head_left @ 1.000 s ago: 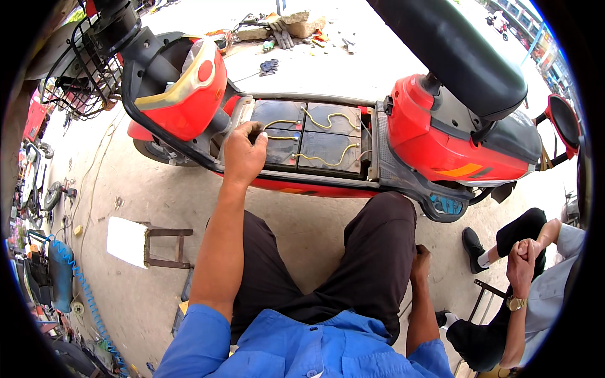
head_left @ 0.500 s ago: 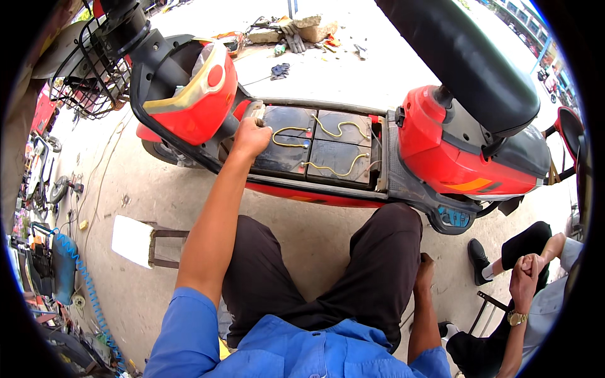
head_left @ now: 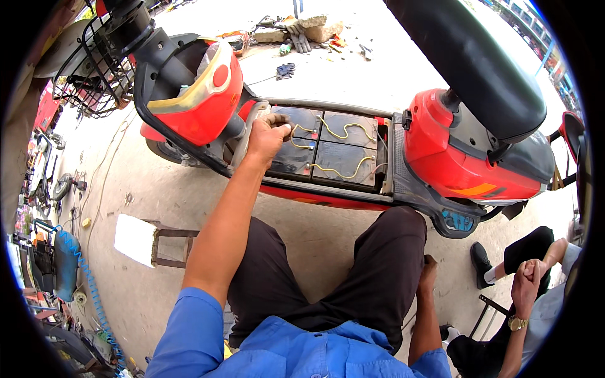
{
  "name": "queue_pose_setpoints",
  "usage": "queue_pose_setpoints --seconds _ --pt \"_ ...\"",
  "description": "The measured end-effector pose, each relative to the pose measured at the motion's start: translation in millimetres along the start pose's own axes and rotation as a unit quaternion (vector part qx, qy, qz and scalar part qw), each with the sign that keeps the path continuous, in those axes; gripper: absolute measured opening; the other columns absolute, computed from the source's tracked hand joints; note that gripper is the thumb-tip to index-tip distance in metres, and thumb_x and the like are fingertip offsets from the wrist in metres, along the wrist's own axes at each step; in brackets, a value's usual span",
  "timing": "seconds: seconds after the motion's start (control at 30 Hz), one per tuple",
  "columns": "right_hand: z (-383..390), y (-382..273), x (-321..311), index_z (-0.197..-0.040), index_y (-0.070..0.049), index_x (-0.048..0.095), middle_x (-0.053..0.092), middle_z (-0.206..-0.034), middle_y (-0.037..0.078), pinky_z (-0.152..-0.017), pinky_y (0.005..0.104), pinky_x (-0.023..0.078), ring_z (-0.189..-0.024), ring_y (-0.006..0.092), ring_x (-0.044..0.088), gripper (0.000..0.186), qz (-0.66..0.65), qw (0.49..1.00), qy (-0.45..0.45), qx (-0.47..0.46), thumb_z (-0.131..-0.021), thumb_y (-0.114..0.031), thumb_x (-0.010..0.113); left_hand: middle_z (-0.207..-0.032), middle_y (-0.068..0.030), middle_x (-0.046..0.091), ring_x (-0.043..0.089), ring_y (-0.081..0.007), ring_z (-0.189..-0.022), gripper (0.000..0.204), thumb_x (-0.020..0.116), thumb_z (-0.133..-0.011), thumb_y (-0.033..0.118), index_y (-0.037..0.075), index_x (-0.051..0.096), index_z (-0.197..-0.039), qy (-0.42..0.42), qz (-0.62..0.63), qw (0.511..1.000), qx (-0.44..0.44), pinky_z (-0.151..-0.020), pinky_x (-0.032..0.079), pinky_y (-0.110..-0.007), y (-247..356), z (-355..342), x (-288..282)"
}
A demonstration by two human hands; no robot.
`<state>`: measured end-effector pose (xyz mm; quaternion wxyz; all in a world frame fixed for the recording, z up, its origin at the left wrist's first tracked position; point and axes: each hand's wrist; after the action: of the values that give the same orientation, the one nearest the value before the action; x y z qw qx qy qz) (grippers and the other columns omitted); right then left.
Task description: The person works on the battery compartment of a red electric scooter. They use pliers to adjust or cut wires connected to the batteries while another person sits nearby observing.
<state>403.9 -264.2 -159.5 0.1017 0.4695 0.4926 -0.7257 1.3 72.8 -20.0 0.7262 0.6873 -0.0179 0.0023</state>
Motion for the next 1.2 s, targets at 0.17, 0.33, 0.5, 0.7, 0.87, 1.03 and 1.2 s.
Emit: queue_pose_setpoints --seconds 0.17,0.33,0.5,0.7,0.87,1.03,1.2 --pt "0.1 4.0 2.8 -0.084 0.009 0.065 0.066 -0.075 0.025 -0.066 0.042 0.048 -0.069 0.0328 0.065 0.022 -0.023 1.0 -0.006 -0.002 -0.082 -0.01 0.057 -0.099 -0.0154 0.069 0.068 -0.0183 -0.091 0.023 0.053 -0.086 -0.006 -0.01 0.062 -0.107 -0.092 -0.015 0.995 0.042 -0.084 0.055 -0.03 -3.9 19.4 14.7" --pt "-1.5 6.2 5.3 -0.082 0.01 0.065 0.066 -0.074 0.025 -0.061 0.042 0.047 -0.068 0.0295 0.065 0.025 -0.05 0.999 0.001 -0.01 -0.078 -0.014 0.061 -0.091 -0.0223 0.069 0.068 -0.0336 -0.087 0.019 0.059 -0.082 0.006 -0.003 0.067 -0.097 -0.064 -0.221 0.957 0.174 -0.081 0.052 -0.039 1.6 48.2 39.6" --pt "-0.2 9.3 9.3 -0.082 0.009 0.064 0.065 -0.071 0.025 -0.058 0.0429 0.046 -0.064 0.0287 0.063 0.029 -0.041 0.998 0.021 -0.039 -0.076 -0.019 0.064 -0.094 -0.0238 0.068 0.067 -0.0361 -0.09 0.022 0.059 -0.08 0.004 -0.005 0.066 -0.099 -0.07 -0.301 0.926 0.219 -0.081 0.053 -0.039 1.2 59.5 43.2" --pt "-4.0 14.2 13.9 -0.079 0.008 0.062 0.063 -0.069 0.024 -0.058 0.043 0.045 -0.065 0.0266 0.063 0.027 -0.06 0.997 0.007 -0.05 -0.076 -0.019 0.063 -0.093 -0.0213 0.07 0.07 -0.0301 -0.085 0.021 0.057 -0.082 0.002 -0.006 0.066 -0.099 -0.065 -0.271 0.937 0.209 -0.079 0.054 -0.037 3.5 56.7 36.4" --pt "0.0 12.2 13.0 -0.079 0.008 0.062 0.063 -0.069 0.024 -0.058 0.0425 0.045 -0.065 0.0254 0.062 0.026 -0.074 0.996 0.016 -0.051 -0.076 -0.018 0.062 -0.085 -0.0095 0.07 0.066 -0.0124 -0.077 0.017 0.056 -0.083 -0.001 -0.005 0.067 -0.095 -0.035 -0.166 0.98 0.108 -0.075 0.054 -0.03 4.4 47.9 30.5" --pt "-1.0 16.8 11.2 -0.082 0.009 0.062 0.064 -0.071 0.025 -0.059 0.0424 0.046 -0.066 0.0273 0.064 0.027 -0.06 0.998 0.001 -0.027 -0.076 -0.017 0.063 -0.086 -0.0088 0.069 0.064 -0.013 -0.077 0.02 0.066 -0.075 0.0 -0.005 0.066 -0.094 0.009 -0.042 0.996 0.08 -0.072 0.052 -0.026 -7.3 27.6 6.6" --pt "1.2 0.1 7.2 -0.081 0.01 0.063 0.064 -0.073 0.027 -0.06 0.042 0.046 -0.067 0.0305 0.065 0.027 -0.048 0.998 0.02 -0.025 -0.075 -0.017 0.063 -0.085 -0.0076 0.067 0.063 -0.0127 -0.075 0.026 0.068 -0.069 -0.008 -0.004 0.064 -0.095 0.037 -0.045 0.996 0.067 -0.072 0.052 -0.025 -23.3 10.7 -15.0"
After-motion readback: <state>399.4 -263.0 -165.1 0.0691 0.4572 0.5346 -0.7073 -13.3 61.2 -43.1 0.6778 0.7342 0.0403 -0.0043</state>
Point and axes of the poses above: each hand's wrist, its own z-axis away from the middle knuckle, its own x-axis out of the palm, y = z × x
